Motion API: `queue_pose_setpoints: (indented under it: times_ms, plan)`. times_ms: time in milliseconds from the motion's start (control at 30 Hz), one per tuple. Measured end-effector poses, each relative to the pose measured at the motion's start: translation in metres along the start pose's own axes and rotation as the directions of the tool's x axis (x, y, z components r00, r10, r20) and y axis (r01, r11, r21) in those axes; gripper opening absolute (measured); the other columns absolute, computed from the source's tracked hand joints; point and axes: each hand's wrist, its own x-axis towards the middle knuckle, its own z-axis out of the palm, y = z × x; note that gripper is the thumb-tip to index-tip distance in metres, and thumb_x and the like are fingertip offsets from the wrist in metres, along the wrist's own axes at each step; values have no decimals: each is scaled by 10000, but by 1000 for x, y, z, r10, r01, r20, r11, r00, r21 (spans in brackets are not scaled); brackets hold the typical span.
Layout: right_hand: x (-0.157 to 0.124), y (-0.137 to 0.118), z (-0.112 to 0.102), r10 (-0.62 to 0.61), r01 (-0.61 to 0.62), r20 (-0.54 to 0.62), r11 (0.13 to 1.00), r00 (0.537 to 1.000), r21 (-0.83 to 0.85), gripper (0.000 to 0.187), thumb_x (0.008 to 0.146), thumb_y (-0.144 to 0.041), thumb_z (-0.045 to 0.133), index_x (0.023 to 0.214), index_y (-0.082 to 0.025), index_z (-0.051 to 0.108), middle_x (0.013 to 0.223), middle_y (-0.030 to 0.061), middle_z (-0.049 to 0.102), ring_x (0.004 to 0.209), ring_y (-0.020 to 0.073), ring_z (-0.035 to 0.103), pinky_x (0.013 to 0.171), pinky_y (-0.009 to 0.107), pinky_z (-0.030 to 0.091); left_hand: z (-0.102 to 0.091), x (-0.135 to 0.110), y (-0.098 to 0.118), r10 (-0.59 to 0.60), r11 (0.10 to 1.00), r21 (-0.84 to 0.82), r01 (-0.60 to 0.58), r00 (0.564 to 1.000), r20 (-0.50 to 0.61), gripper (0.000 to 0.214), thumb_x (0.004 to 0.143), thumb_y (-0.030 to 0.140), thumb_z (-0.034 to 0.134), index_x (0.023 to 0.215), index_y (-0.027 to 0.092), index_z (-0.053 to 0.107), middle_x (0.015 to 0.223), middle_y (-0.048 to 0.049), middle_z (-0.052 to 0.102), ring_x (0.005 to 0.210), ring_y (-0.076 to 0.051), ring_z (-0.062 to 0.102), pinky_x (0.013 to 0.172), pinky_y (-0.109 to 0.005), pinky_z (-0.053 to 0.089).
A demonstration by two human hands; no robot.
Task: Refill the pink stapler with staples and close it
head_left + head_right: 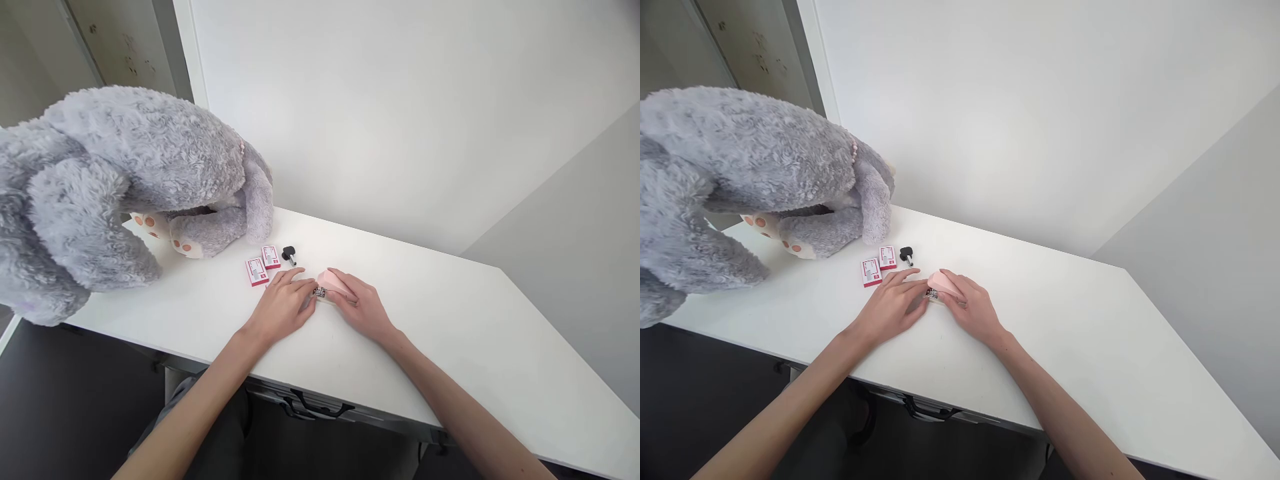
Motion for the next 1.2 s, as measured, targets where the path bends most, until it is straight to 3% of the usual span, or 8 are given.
queue_pose_setpoints:
  times_ms: [200,633,833,1033,1200]
  plan:
    - [0,-1,0,-14,14,0,999,1000,-32,473,1028,-445,551,1478,-301,571,1257,77,730,1094,272,700,912,408,574,1,1,1,0,1000,27,2,998,-57,255,1002,271,544,1158,176,722,1184,-103,772,1376,-356,537,1092,-542,463]
    - [-1,-2,3,-15,14,-13,997,1000,-72,477,1027,-457,548,1479,-308,576,1211,76,742,1025,275,721,866,413,593,4,1,-1,-5,999,34,7,998,-62,248,1021,297,520,1132,195,716,1165,-104,759,1382,-345,526,1109,-536,450]
    - [-1,-1,6,-20,17,-26,994,999,-112,505,1040,-452,530,1524,-308,532,1175,82,741,986,272,718,861,419,587,5,1,0,-31,998,50,35,995,-92,282,1016,300,520,1221,166,659,1241,-126,730,1388,-351,517,1111,-536,446]
    - [-1,4,5,-45,45,19,999,999,-25,608,1078,-447,444,1655,-322,299,1490,101,594,1327,290,600,1078,470,516,4,1,1,-66,995,71,76,989,-134,373,979,290,554,1323,150,588,1342,-162,664,1374,-358,522,1138,-540,433]
    - [1,4,5,-7,6,64,1000,998,27,599,1087,-463,418,1656,-340,279,1610,82,484,1458,278,490,1178,485,431,6,2,1,-74,991,96,93,980,-184,383,981,262,543,1339,128,551,1343,-184,636,1353,-360,527,1134,-524,434]
